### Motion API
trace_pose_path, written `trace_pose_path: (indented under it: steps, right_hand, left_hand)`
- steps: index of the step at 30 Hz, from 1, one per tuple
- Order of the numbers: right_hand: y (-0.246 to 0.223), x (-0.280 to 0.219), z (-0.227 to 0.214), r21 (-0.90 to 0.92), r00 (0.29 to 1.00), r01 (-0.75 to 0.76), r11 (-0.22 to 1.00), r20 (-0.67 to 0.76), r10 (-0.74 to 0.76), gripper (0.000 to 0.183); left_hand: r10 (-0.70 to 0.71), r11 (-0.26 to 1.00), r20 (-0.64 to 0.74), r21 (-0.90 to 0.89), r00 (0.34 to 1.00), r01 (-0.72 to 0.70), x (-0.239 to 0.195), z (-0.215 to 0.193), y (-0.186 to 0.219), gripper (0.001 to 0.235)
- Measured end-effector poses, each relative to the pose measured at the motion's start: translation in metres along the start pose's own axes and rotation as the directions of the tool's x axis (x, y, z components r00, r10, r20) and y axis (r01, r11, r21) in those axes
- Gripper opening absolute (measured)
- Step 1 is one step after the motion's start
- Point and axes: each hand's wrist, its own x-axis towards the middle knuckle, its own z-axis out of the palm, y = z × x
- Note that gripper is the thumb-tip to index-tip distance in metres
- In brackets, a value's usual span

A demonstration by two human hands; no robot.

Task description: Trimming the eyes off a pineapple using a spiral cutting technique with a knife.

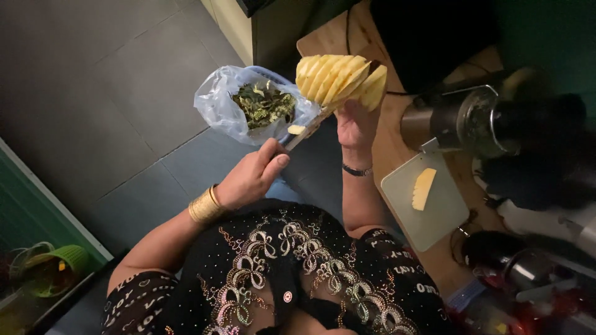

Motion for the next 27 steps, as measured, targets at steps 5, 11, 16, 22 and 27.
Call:
trace_pose_path:
  steps: [5,11,16,22,27]
  right_hand:
    - [-0.001,0.003,-0.002,-0.031,0.999,0.016,0.999,0.052,-0.014,0.073]
    - [0.024,0.0,-0.01,-0.233,0.979,0.169,0.958,0.148,-0.137,0.095]
    - [0.016,0.005,-0.007,-0.16,0.965,0.229,0.96,0.17,-0.202,0.094]
    - [-0.012,0.005,0.008,-0.068,0.985,0.083,0.994,0.156,-0.071,0.087]
    - [-0.015,0.005,0.006,-0.045,0.986,0.017,0.999,0.169,-0.009,0.083]
  left_hand:
    - [-0.022,0.998,0.004,0.067,1.0,0.022,-0.001,-0.001,0.008,0.036]
    - [-0.026,1.0,-0.08,-0.008,0.996,0.025,0.013,0.004,-0.005,0.036]
    - [-0.006,0.995,-0.086,-0.096,0.996,-0.002,0.012,0.006,-0.028,0.037]
    - [0.139,0.81,0.049,-0.581,0.989,-0.085,-0.002,0.002,0.015,0.041]
    - [0.047,0.8,0.101,-0.599,0.994,0.023,-0.003,0.004,0.005,0.047]
